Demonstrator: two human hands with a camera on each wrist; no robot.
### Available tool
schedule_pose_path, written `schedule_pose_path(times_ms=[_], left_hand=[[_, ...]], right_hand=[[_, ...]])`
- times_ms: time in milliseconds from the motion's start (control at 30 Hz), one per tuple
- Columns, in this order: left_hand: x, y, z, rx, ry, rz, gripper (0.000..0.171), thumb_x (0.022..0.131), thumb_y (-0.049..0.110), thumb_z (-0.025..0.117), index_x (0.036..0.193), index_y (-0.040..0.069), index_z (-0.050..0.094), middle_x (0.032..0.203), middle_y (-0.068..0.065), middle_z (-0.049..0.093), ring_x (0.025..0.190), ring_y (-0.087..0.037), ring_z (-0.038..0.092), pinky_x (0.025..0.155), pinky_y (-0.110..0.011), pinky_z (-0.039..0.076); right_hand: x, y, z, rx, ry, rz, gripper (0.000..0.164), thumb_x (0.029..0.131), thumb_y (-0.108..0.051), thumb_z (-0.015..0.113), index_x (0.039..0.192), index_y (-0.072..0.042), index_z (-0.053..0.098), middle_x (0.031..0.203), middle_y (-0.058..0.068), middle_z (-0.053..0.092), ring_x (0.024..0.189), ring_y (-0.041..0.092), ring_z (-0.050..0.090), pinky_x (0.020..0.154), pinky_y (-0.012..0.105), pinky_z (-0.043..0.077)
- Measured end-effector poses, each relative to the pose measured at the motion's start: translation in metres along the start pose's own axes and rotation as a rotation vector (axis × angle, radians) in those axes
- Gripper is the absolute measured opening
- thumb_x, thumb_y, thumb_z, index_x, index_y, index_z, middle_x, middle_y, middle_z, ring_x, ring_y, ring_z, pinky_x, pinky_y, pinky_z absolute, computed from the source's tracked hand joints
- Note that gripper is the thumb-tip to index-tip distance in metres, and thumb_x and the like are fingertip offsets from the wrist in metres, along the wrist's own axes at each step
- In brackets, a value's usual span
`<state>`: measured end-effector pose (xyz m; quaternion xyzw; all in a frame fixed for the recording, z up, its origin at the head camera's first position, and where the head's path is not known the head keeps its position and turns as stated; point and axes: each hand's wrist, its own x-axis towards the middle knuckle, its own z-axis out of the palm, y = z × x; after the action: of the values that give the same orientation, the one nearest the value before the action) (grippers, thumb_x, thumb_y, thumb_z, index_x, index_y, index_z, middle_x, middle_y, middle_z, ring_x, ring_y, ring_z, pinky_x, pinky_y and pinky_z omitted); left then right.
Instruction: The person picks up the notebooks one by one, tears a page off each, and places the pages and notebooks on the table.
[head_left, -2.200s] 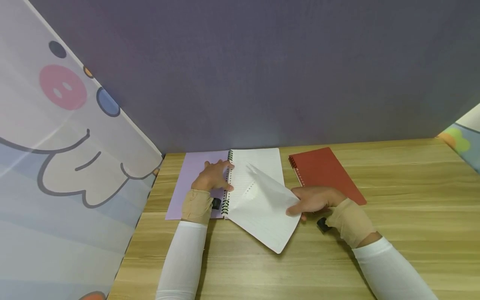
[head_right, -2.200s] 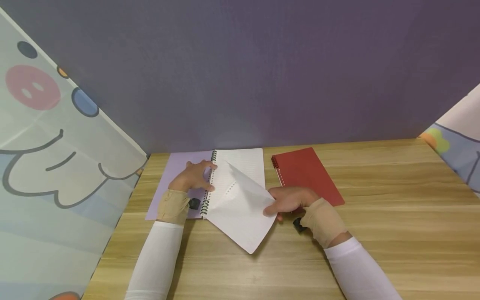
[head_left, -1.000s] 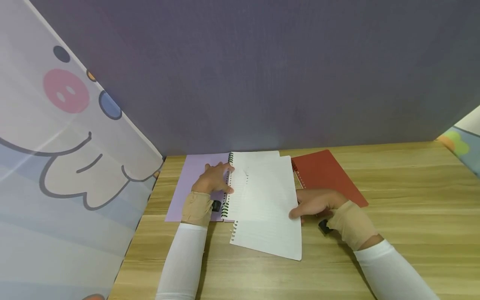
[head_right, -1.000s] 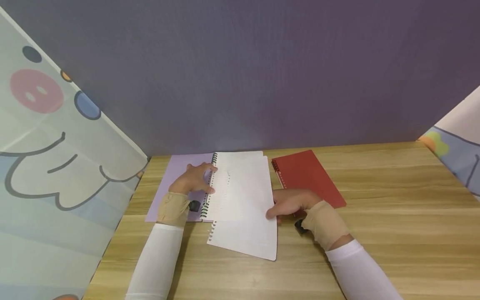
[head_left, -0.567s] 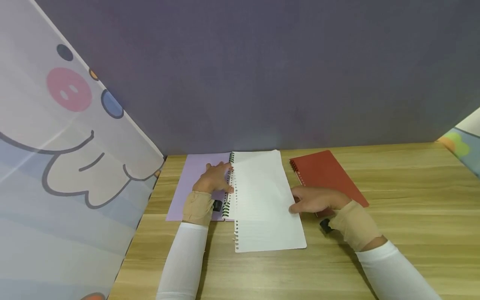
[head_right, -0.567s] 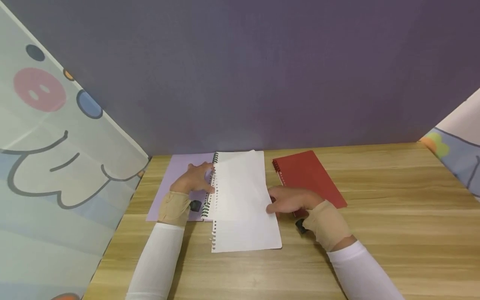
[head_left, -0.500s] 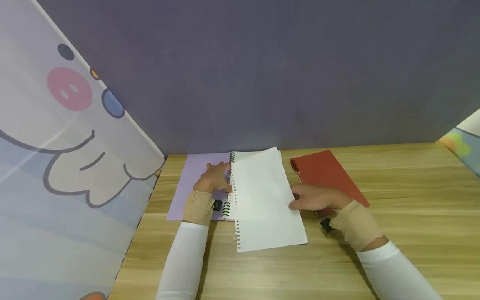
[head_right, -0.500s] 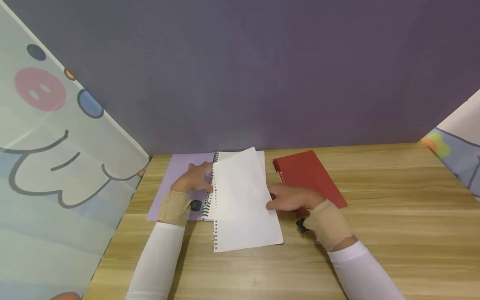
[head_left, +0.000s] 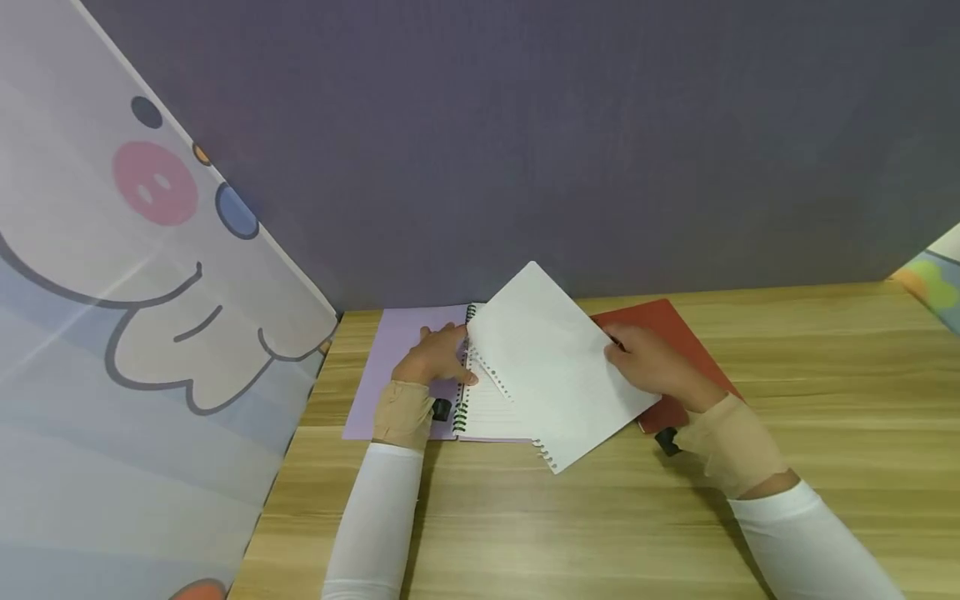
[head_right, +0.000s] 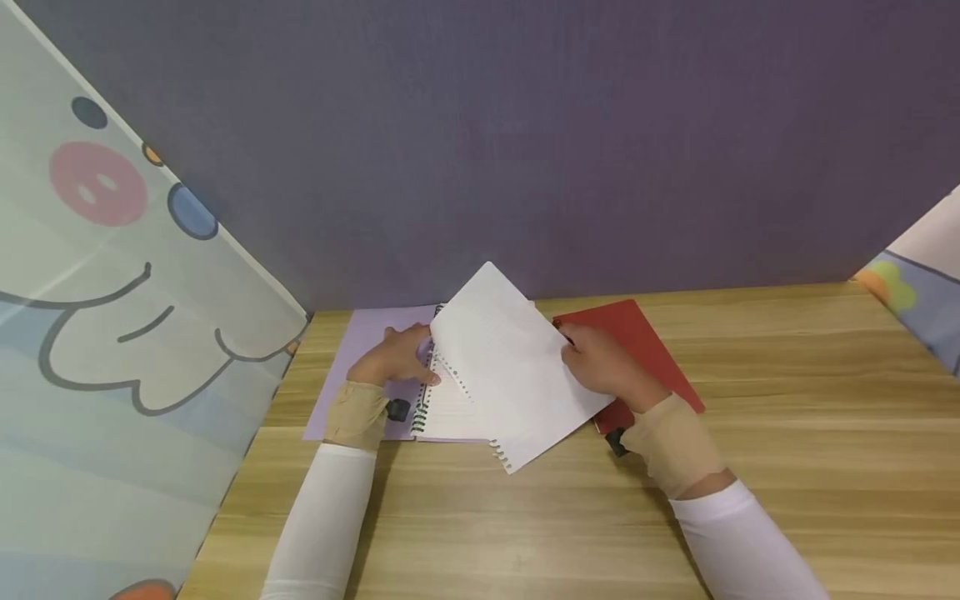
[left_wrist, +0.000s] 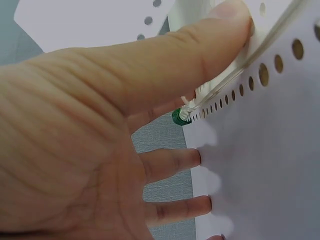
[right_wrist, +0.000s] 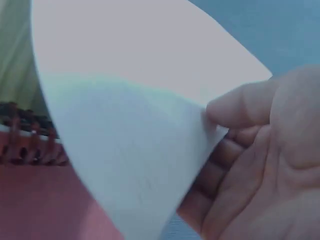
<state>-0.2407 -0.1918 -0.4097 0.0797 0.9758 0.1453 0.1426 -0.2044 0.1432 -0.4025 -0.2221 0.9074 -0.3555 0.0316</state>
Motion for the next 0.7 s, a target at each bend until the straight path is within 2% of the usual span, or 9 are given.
schedule_pose_path(times_ms=[167, 300, 500, 600, 700], left_hand=[[-0.001, 0.002, 0.001, -0.002, -0.003, 0.001, 0.091, 0.061, 0.036, 0.081, 0.14, 0.025, 0.037, 0.149, -0.01, 0.022, 0.131, -0.045, 0.013, 0.09, -0.064, 0.024], [0.0, 0.003, 0.003, -0.01, 0.004, 0.017, 0.08, 0.06, 0.035, 0.082, 0.131, 0.03, 0.045, 0.148, -0.009, 0.025, 0.129, -0.044, 0.017, 0.088, -0.065, 0.025], [0.0, 0.003, 0.002, 0.013, 0.016, 0.005, 0.084, 0.06, 0.037, 0.082, 0.134, 0.03, 0.042, 0.145, -0.004, 0.03, 0.129, -0.041, 0.019, 0.088, -0.063, 0.028], [-0.001, 0.001, 0.0, 0.035, 0.015, 0.01, 0.084, 0.062, 0.04, 0.08, 0.136, 0.031, 0.041, 0.145, -0.005, 0.031, 0.128, -0.04, 0.022, 0.086, -0.063, 0.029], [-0.001, -0.002, -0.002, 0.036, 0.006, 0.026, 0.081, 0.066, 0.048, 0.075, 0.137, 0.033, 0.038, 0.146, -0.007, 0.028, 0.129, -0.042, 0.02, 0.087, -0.064, 0.028]], right_hand=[[-0.005, -0.005, -0.011, 0.028, 0.033, 0.096, 0.023, 0.096, -0.018, 0.038, 0.107, -0.008, 0.055, 0.086, 0.008, 0.057, 0.064, 0.019, 0.049, 0.057, 0.033, 0.041], [-0.01, -0.007, -0.026, 0.024, 0.08, 0.107, 0.029, 0.098, -0.021, 0.036, 0.115, -0.007, 0.056, 0.1, 0.009, 0.06, 0.075, 0.021, 0.056, 0.065, 0.034, 0.044], [-0.014, -0.013, -0.04, -0.034, 0.127, 0.044, 0.034, 0.098, -0.024, 0.036, 0.114, -0.003, 0.057, 0.107, 0.012, 0.058, 0.09, 0.025, 0.053, 0.075, 0.037, 0.041], [-0.013, -0.018, -0.04, -0.024, 0.114, 0.001, 0.031, 0.098, -0.023, 0.038, 0.112, -0.005, 0.058, 0.105, 0.01, 0.059, 0.088, 0.023, 0.052, 0.074, 0.036, 0.041], [-0.011, -0.025, -0.034, -0.012, 0.076, -0.049, 0.024, 0.097, -0.022, 0.041, 0.108, -0.011, 0.059, 0.1, 0.003, 0.06, 0.08, 0.019, 0.052, 0.068, 0.033, 0.042]])
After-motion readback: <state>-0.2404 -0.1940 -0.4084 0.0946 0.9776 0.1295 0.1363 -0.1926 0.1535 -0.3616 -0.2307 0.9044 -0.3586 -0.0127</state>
